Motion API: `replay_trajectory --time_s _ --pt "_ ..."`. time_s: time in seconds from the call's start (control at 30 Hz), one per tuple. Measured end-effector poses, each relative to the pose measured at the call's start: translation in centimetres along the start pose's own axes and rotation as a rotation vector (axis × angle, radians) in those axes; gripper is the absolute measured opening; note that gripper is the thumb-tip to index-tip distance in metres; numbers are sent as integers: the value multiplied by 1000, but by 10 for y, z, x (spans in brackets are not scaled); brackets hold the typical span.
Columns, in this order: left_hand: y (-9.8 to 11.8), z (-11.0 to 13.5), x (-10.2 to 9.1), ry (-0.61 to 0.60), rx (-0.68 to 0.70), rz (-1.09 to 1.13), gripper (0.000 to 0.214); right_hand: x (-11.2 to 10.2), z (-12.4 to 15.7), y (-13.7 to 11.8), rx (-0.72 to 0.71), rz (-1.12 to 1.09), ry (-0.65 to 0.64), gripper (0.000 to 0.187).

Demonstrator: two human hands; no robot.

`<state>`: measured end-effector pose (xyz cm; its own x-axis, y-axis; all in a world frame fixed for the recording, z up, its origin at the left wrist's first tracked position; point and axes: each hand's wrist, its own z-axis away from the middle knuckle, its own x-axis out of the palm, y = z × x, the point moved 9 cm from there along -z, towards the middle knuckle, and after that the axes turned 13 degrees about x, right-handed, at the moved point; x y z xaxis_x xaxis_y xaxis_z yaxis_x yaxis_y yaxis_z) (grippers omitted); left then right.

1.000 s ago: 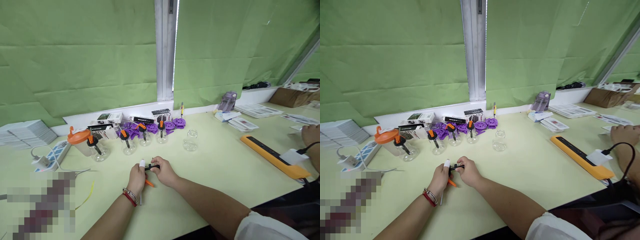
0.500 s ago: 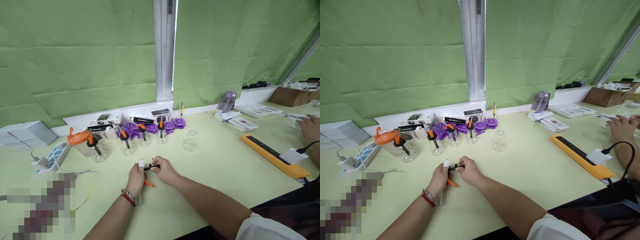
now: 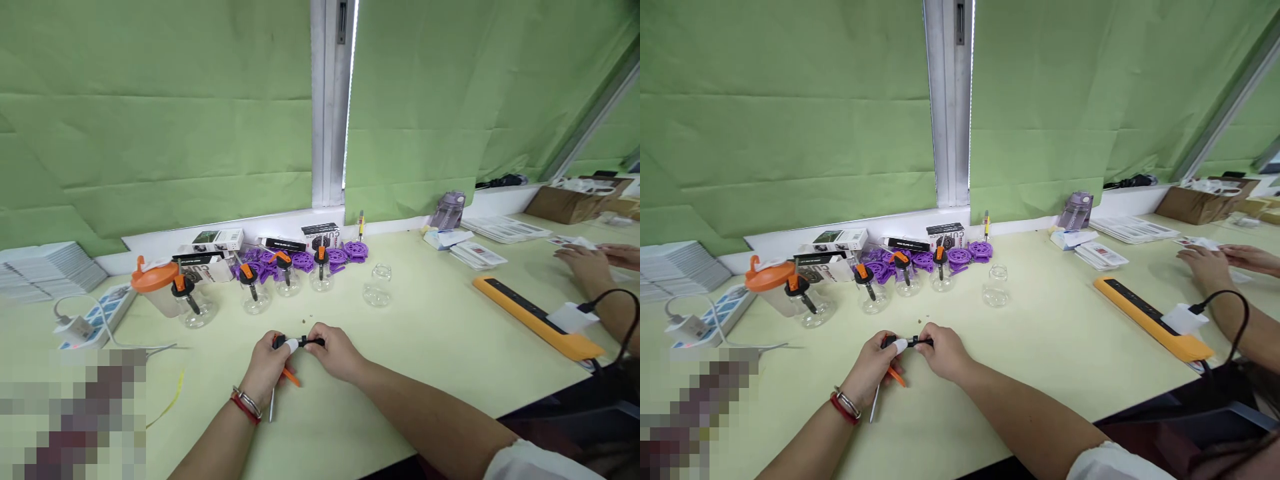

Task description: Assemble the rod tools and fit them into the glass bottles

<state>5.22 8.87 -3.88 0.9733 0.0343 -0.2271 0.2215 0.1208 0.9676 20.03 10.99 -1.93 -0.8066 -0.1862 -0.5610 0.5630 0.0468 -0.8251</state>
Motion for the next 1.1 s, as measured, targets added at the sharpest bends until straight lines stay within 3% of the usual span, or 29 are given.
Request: replay_trajectory --time_s 0.2,0.37,0.47,0.57,0.83,0.97,1.03,1.1 --pt "1 -9 -27 113 63 -203 20 -18 -2 10 52 -28 52 8" --pt "8 -19 -48 162 183 -503 31 -45 -17 33 117 -47 137 12" --pt "12 -20 -53 185 224 -583 43 -54 -27 35 83 23 98 12" --pt "14 -19 -50 163 227 -634 52 -58 -31 28 11 134 53 10" --pt "27 -12 -41 133 276 -808 50 -62 -38 6 -61 342 28 13" --pt "52 -1 -36 198 484 -935 50 -68 -41 2 -68 344 33 14" --pt "68 10 -24 217 623 -985 47 -71 -43 4 -53 317 27 12" --pt "79 17 0 112 722 -972 40 -72 -43 9 -31 273 16 12"
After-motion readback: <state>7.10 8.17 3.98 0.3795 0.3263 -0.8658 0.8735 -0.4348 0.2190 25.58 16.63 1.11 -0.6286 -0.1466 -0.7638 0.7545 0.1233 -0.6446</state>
